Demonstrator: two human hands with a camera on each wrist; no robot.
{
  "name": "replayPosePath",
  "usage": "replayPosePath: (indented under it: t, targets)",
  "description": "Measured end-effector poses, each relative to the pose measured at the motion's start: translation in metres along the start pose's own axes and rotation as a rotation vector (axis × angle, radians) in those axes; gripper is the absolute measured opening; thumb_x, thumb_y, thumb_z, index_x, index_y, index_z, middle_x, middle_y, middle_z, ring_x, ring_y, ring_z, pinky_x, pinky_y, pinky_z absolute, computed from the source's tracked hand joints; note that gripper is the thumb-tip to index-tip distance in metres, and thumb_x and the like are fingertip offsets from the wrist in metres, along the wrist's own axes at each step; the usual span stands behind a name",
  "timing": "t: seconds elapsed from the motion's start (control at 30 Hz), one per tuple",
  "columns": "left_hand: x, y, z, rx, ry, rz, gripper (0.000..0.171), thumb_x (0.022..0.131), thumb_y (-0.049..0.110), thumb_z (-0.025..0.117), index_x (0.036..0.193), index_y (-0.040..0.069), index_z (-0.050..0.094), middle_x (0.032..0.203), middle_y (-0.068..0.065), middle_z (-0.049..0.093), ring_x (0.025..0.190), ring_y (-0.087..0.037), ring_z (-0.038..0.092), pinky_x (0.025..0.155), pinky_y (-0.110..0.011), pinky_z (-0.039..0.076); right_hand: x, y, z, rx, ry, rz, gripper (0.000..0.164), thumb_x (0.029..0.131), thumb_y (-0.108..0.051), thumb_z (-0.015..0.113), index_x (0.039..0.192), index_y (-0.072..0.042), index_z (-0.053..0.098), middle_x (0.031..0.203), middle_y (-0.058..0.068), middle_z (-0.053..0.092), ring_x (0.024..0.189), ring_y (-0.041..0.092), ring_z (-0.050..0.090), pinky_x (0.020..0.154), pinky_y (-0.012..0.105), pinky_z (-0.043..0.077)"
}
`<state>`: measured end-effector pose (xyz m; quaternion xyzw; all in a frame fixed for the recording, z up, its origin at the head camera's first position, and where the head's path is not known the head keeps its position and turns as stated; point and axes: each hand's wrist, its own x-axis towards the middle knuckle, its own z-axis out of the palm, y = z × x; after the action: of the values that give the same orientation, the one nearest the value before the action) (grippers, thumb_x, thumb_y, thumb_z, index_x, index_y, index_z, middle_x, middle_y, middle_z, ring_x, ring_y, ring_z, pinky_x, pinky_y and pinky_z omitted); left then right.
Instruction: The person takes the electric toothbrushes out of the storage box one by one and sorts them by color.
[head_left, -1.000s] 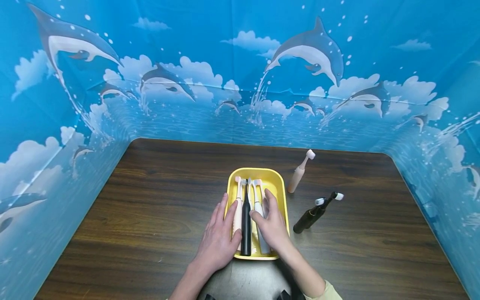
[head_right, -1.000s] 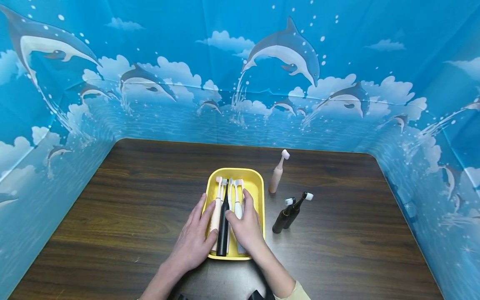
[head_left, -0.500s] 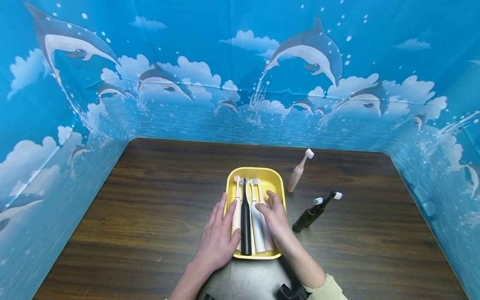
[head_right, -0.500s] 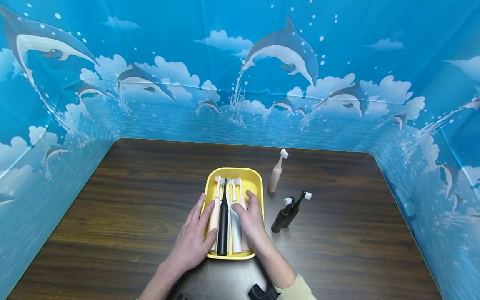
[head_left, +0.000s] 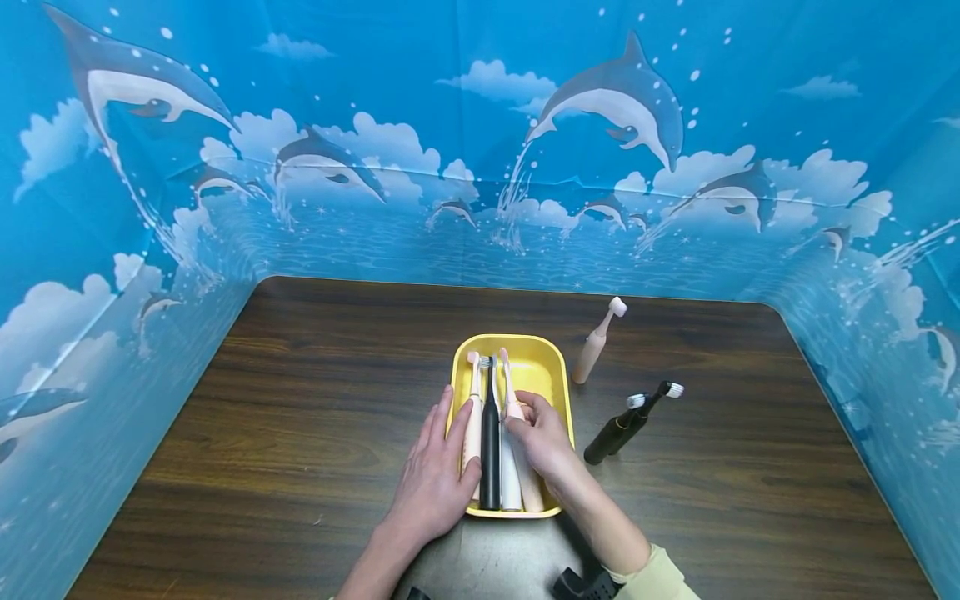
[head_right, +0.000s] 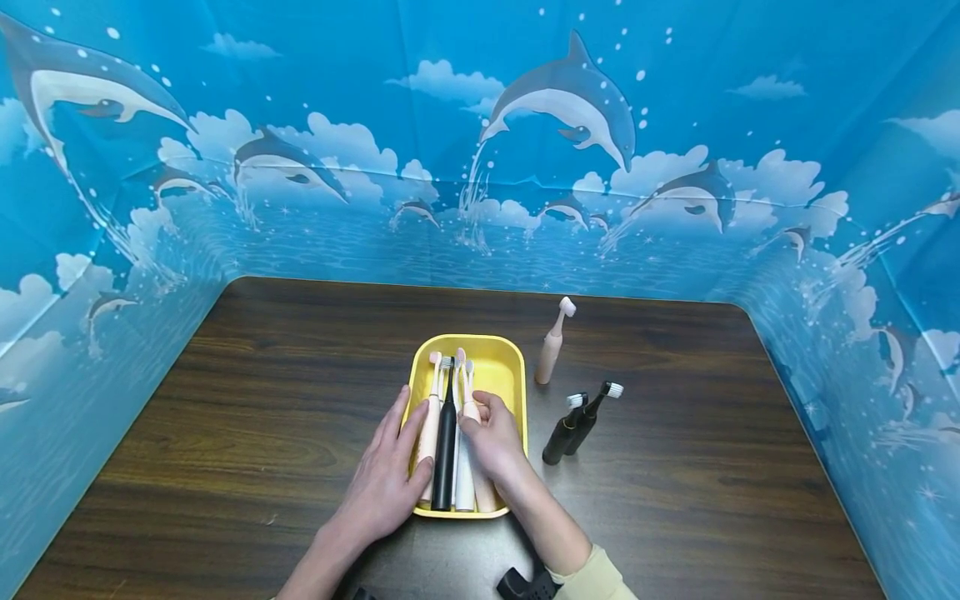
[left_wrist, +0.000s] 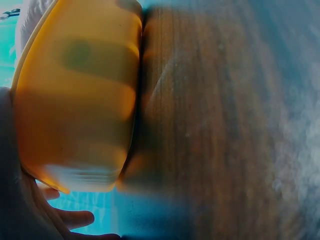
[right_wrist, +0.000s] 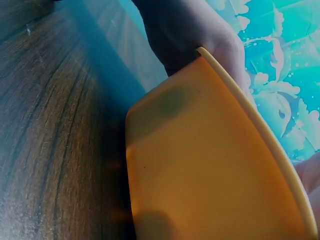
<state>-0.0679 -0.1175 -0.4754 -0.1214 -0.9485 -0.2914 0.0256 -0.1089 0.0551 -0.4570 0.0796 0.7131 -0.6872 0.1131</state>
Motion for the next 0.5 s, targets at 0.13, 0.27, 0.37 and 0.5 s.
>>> replayPosePath:
  t: [0.13, 0.27, 0.37, 0.5]
  targets:
    - [0.0, 0.0, 0.001, 0.006, 0.005, 0.011, 0.073, 0.09, 0.025, 0.062, 0.158, 0.013, 0.041, 0.171, -0.01, 0.015, 0.147, -0.044, 0.03, 0.104, -0.066, 0.039, -0.009, -0.001, -0.002, -0.109, -0.056, -0.047, 0.037, 0.096, -0.005, 0.064, 0.129, 0.01, 0.059, 0.101, 0.015, 0.067, 0.086, 0.02, 0.063, 0.076, 0.033, 0.052]
    - [0.0, -0.001, 0.0, 0.008, 0.002, 0.005, 0.073, 0.09, 0.026, 0.063, 0.158, 0.013, 0.04, 0.171, -0.009, 0.014, 0.147, -0.044, 0.03, 0.105, -0.066, 0.038, -0.018, -0.006, -0.006, -0.275, -0.076, -0.144, 0.032, 0.095, -0.005, 0.065, 0.125, 0.004, 0.064, 0.096, 0.011, 0.067, 0.083, 0.018, 0.063, 0.073, 0.035, 0.052]
    - [0.0, -0.001, 0.0, 0.009, 0.009, 0.008, 0.073, 0.09, 0.025, 0.064, 0.158, 0.013, 0.041, 0.171, -0.01, 0.014, 0.147, -0.044, 0.03, 0.104, -0.066, 0.039, -0.024, -0.01, -0.01, -0.376, -0.077, -0.206, 0.032, 0.094, -0.005, 0.067, 0.125, 0.001, 0.065, 0.097, 0.009, 0.069, 0.082, 0.018, 0.063, 0.072, 0.036, 0.051]
    - [0.0, -0.001, 0.0, 0.01, 0.008, 0.006, 0.073, 0.09, 0.025, 0.064, 0.158, 0.012, 0.041, 0.171, -0.011, 0.014, 0.147, -0.045, 0.031, 0.105, -0.066, 0.039, -0.031, -0.013, -0.015, -0.473, -0.059, -0.247, 0.032, 0.093, -0.006, 0.068, 0.125, -0.002, 0.066, 0.101, 0.009, 0.071, 0.084, 0.019, 0.066, 0.074, 0.039, 0.053]
